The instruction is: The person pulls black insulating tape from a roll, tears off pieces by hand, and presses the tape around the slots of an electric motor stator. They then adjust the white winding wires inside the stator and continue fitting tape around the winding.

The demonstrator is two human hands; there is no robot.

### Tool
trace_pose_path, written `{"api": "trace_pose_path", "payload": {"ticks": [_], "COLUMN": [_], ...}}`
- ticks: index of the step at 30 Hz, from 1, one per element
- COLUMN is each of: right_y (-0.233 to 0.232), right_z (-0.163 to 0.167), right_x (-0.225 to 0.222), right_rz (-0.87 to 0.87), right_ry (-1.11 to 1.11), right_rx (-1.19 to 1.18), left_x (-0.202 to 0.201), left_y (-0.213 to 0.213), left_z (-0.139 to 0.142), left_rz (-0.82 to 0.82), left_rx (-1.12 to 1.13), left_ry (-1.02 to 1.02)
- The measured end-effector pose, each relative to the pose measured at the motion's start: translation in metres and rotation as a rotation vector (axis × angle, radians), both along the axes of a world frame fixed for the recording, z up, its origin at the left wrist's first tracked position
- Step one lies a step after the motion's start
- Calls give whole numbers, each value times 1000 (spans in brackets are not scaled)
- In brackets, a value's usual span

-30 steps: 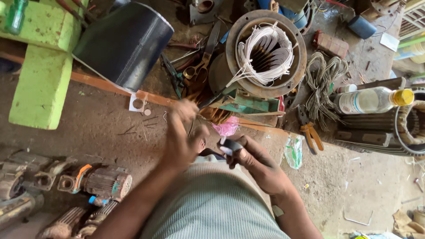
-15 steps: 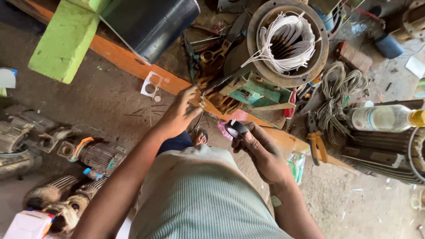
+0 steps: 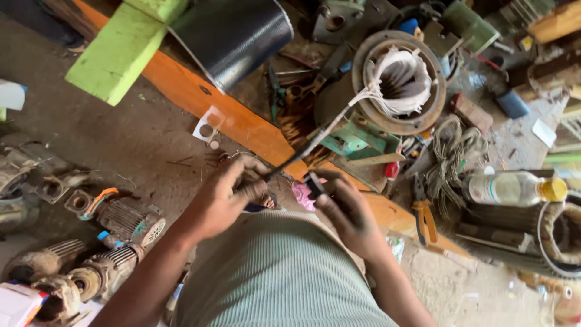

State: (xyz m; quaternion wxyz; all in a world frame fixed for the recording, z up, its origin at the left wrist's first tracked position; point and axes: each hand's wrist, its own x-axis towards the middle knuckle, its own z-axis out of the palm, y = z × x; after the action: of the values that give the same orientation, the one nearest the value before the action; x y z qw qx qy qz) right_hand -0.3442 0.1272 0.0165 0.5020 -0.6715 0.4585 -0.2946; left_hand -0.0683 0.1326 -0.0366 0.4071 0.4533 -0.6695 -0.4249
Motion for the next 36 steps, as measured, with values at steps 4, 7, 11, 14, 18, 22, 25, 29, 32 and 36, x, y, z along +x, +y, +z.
{"api": "trace_pose_path", "payload": {"ticks": [4,7,11,14,18,22,25,29,32,36], "right_y": [-12,-18,-20,-17,-3,12,8,-1,1,-4], "right_z": [-15,-16,-17,-18,4,47,51,15,-11,-40], "right_x": [31,45,50,50,42,32,46,73,72,62], "right_rz": [88,59,108,93,160,209,134,-42,-78,-36], "right_ry": [75,29,-56,15,43,-261,-235,-244,-482,-378], "right_rx": [-158,-90,-88,-27,-121,293,283,110,104,22], "left_x": [-8,-14,-10,-6,-12,-18,-15,-13,-17,-19], "left_y": [12,10,9,10,15,22,25,17,5,-3], "left_z": [37,48,55,56,50,44,43,41,36,31], "left_rz": [121,131,143,175,254,300,298,282,330,282], "left_rx": [362,372,172,1,-126,-301,-286,-226,-125,237], "left_ry": [311,326,130,23,-120,-90,-95,-86,-123,-140]}}
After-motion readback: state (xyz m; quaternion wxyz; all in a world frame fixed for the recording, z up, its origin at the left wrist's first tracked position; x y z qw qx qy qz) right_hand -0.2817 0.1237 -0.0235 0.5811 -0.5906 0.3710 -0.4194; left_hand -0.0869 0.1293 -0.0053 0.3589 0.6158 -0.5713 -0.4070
